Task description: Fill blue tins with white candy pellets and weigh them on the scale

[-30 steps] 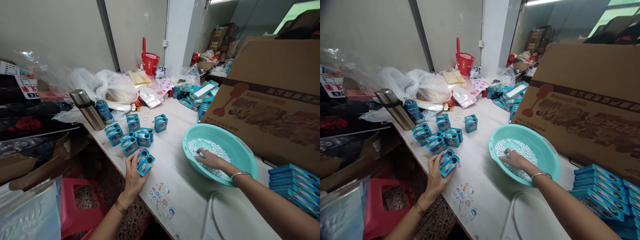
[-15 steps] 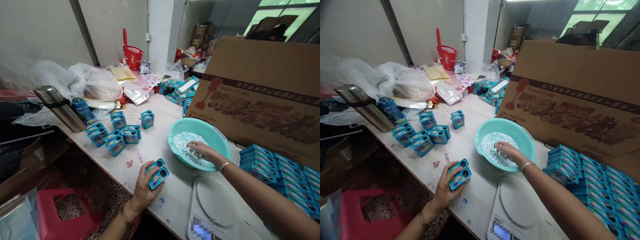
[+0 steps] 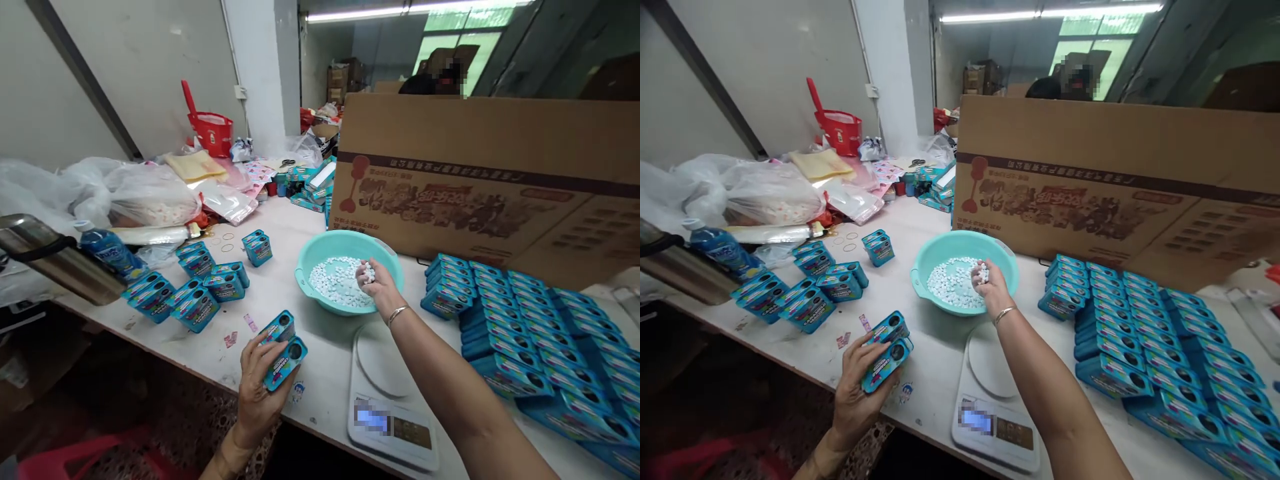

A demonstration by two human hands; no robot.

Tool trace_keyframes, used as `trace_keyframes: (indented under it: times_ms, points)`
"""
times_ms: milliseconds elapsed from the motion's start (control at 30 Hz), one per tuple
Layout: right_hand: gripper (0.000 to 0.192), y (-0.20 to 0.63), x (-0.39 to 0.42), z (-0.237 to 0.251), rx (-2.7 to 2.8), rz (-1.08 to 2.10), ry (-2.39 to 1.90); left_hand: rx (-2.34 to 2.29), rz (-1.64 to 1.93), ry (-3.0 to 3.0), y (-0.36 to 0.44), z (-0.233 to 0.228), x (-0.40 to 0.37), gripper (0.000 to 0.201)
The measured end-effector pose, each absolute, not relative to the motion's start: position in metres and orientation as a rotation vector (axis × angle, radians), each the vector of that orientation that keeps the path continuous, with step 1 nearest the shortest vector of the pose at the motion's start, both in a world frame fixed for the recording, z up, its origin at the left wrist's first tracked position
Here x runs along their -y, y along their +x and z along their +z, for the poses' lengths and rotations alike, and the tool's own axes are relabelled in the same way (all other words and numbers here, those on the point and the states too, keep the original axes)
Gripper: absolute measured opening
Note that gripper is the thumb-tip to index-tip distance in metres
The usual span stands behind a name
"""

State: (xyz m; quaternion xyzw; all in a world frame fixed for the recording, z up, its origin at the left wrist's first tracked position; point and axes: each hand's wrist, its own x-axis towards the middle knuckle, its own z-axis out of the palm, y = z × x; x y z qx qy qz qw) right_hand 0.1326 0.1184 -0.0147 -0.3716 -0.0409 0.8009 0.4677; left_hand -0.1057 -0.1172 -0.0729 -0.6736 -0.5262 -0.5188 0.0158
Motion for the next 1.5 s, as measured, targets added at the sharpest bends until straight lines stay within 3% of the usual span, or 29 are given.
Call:
trace_keyframes:
  times_ms: [200, 500, 700, 1067, 1500]
  points:
    - [0.027, 0.167, -0.094, 0.006, 0.078, 1.893, -0.696, 1.657, -1.975, -2.556, -0.043, -0.03, 0.096, 0.035]
    - [0.023, 0.259, -0.025, 0.001, 0.212, 1.745, -0.505, 1.526, -1.699, -3.177, 0.048, -0.044, 0.027, 0.034]
    - [0.026, 0.28, 0.004, -0.022, 0.038, 1.72, -0.385, 1.459, -1.594, -2.983, 0.026, -0.037, 0.035, 0.089]
    - [0.03, 0.245, 0.024, 0.003, 0.013, 1.562, -0.494, 1.41, -1.593, -2.922, 0.02, -0.01, 0.053, 0.063]
    - [0.035, 0.232, 0.029, 0.024, 0.024, 1.482, -0.6, 1.272, -1.546, -2.899, 0.026, -0.004, 0.043, 0.064]
